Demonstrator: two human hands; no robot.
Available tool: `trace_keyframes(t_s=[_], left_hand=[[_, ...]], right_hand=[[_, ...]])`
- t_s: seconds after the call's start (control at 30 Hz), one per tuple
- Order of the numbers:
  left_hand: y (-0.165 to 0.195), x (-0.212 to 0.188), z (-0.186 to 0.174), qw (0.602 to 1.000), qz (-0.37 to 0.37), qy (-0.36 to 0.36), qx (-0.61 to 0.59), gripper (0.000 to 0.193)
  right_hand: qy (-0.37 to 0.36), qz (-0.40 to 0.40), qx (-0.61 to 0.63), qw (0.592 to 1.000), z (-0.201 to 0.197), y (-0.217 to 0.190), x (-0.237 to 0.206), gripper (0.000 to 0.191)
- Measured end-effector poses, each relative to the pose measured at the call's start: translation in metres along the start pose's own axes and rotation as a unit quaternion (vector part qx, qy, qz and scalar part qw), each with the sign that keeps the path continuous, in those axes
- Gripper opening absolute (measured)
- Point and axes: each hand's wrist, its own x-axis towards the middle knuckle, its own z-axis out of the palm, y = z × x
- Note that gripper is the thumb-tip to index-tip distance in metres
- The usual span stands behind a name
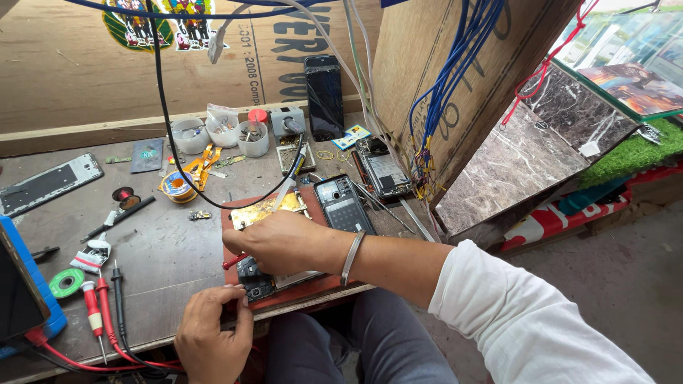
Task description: The person repairs a smartphone at a cluttered workbench. They hold the opened phone, use a screwdriver and pry tool to work on its internal components, and touch the board with multimeter probes, repositioning the phone repeatedly while working on the battery and board area.
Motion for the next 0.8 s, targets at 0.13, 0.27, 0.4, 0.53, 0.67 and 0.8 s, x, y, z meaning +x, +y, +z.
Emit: trace_keyframes(t_s=[0.13, 0.27, 0.4, 0.53, 0.67, 0.8], left_hand=[[-0.0001, -0.0001, -0.0004, 1.0, 0.008, 0.001, 0.0, 0.016], [0.0003, 0.0, -0.0007, 1.0, 0.006, 0.003, 0.004, 0.016], [0.0021, 0.0006, -0.0002, 1.0, 0.003, 0.002, 0.004, 0.016], [0.0031, 0.0004, -0.0017, 1.0, 0.001, -0.003, 0.001, 0.016], [0.0043, 0.002, -0.0024, 1.0, 0.008, -0.002, -0.01, 0.017], [0.0076, 0.0033, -0.0023, 1.0, 0.007, 0.002, -0.011, 0.016]], right_hand=[[-0.005, 0.001, -0.006, 1.0, -0.0017, -0.003, -0.0009, 0.037], [-0.021, 0.038, 0.006, 0.999, -0.0029, -0.0055, -0.0033, 0.034], [-0.008, 0.051, 0.032, 0.998, -0.0016, -0.0073, -0.0053, 0.034], [0.012, 0.069, 0.049, 0.996, 0.0013, -0.0089, -0.0062, 0.032], [-0.008, 0.086, 0.048, 0.995, 0.0007, -0.0087, -0.0074, 0.032], [-0.008, 0.073, 0.053, 0.996, -0.004, -0.0082, -0.0075, 0.035]])
